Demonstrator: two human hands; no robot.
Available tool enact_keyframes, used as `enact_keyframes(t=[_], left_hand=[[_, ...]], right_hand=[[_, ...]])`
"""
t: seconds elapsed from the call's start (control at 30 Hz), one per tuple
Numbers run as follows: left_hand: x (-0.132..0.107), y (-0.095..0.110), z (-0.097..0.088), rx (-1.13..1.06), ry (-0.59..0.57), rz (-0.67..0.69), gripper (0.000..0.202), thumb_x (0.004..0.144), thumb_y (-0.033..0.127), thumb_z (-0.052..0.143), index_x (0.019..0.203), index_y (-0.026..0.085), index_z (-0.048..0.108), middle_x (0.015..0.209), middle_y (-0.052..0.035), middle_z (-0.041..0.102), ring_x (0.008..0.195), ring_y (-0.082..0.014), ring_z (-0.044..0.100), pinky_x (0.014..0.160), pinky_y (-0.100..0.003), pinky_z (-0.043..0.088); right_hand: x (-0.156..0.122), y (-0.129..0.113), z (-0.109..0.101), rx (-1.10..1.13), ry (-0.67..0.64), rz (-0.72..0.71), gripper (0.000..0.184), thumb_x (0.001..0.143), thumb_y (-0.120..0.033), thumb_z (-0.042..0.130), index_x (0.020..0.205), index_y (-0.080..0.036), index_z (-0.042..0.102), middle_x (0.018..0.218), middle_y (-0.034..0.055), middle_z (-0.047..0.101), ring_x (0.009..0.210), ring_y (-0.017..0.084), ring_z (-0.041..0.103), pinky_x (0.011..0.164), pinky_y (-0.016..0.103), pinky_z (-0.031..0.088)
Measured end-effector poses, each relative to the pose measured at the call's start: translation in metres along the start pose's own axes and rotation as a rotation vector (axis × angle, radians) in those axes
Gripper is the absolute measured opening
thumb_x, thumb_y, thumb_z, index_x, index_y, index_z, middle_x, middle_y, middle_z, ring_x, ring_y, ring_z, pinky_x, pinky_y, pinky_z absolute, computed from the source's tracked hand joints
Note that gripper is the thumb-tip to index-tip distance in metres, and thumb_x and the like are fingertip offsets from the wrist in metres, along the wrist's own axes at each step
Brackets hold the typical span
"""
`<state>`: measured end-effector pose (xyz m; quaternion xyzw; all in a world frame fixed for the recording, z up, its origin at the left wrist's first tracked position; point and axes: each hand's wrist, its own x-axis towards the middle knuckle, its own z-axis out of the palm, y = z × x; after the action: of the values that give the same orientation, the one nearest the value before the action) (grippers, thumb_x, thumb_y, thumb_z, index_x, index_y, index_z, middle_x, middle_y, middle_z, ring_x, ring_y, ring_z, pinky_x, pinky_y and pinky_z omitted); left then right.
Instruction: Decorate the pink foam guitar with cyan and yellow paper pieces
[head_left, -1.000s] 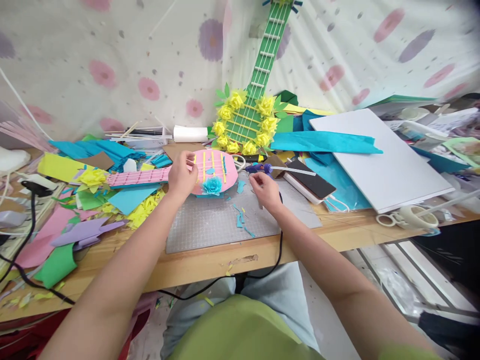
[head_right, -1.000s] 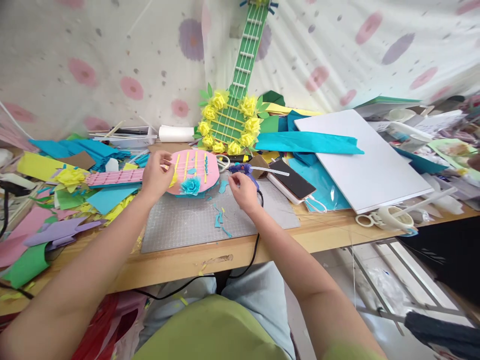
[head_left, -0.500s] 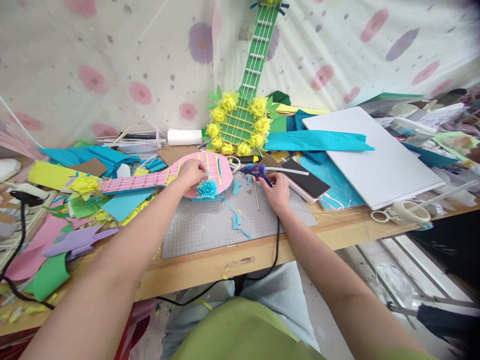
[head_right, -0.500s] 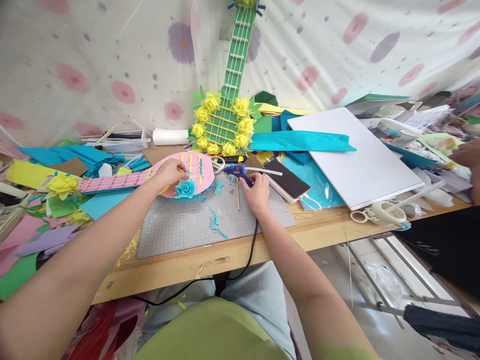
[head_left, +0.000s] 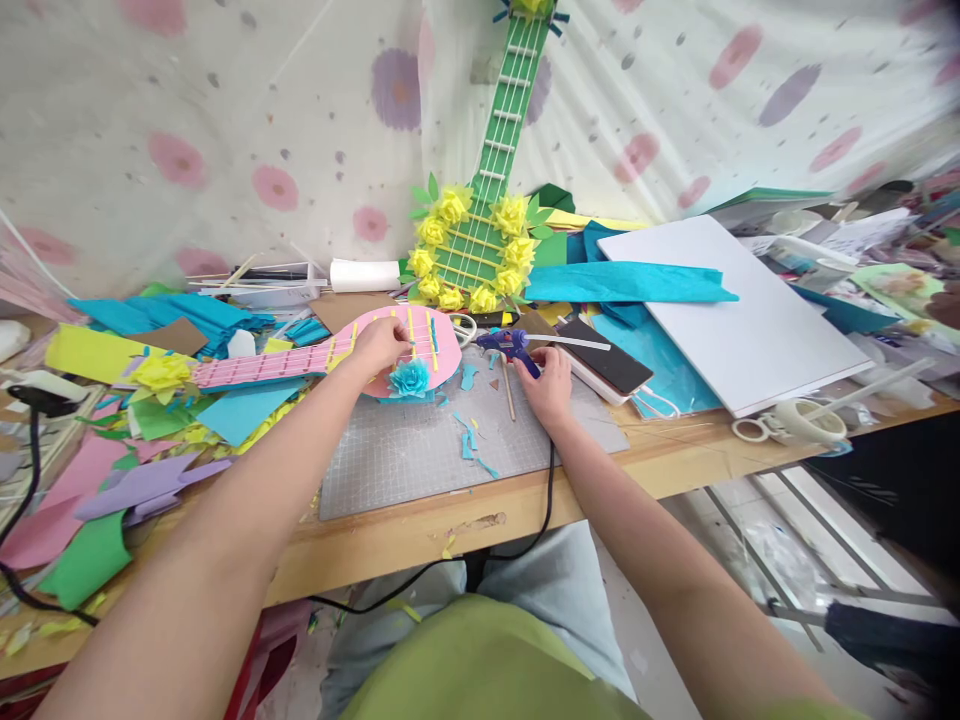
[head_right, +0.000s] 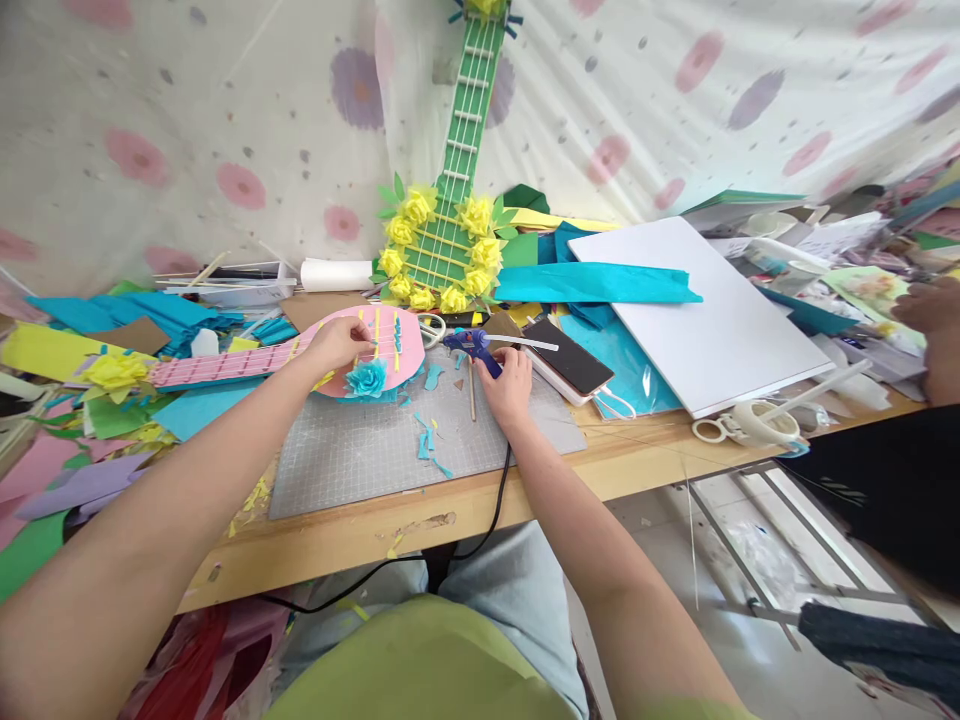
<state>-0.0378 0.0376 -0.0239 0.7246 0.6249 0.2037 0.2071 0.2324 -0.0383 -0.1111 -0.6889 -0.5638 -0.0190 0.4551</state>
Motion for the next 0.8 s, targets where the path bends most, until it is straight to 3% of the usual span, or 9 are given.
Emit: enact_keyframes(t=[0.13, 0.3, 0.53, 0.8], left_hand=[[0.0, -0.002, -0.006, -0.03, 0.049, 0.044, 0.012, 0.064, 0.017, 0.063, 0.074, 0.019, 0.057, 0.076, -0.0006, 0.065, 0.071, -0.0156, 0.059, 0.062, -0.025, 0.04], [-0.001, -0.003, -0.013, -0.044, -0.029, 0.044, 0.015, 0.063, 0.019, 0.065, 0.076, 0.019, 0.058, 0.074, -0.0009, 0.066, 0.071, -0.0173, 0.061, 0.059, -0.026, 0.039], [0.004, -0.004, -0.01, -0.085, -0.111, 0.082, 0.018, 0.061, 0.012, 0.06, 0.078, 0.019, 0.056, 0.071, -0.0003, 0.067, 0.072, -0.017, 0.064, 0.063, -0.025, 0.044], [-0.001, 0.008, -0.011, 0.026, -0.034, 0.091, 0.026, 0.059, 0.013, 0.061, 0.082, 0.022, 0.051, 0.076, 0.0008, 0.065, 0.072, -0.0175, 0.062, 0.062, -0.027, 0.042]], right_hand=[[0.0, 0.0, 0.0, 0.009, -0.009, 0.004, 0.023, 0.078, -0.041, 0.055, 0.086, -0.02, 0.048, 0.088, 0.0068, 0.057, 0.085, 0.021, 0.049, 0.08, 0.037, 0.04], [0.0, -0.001, -0.001, 0.022, -0.019, 0.031, 0.023, 0.077, -0.041, 0.056, 0.086, -0.021, 0.048, 0.088, 0.0066, 0.056, 0.085, 0.021, 0.048, 0.081, 0.037, 0.04], [-0.001, -0.004, -0.003, 0.018, -0.027, 0.048, 0.024, 0.076, -0.04, 0.057, 0.085, -0.02, 0.048, 0.089, 0.0072, 0.056, 0.086, 0.021, 0.048, 0.082, 0.037, 0.04], [-0.001, -0.004, -0.003, 0.027, -0.031, 0.06, 0.024, 0.076, -0.04, 0.057, 0.086, -0.02, 0.048, 0.089, 0.0073, 0.056, 0.085, 0.021, 0.048, 0.081, 0.037, 0.04]])
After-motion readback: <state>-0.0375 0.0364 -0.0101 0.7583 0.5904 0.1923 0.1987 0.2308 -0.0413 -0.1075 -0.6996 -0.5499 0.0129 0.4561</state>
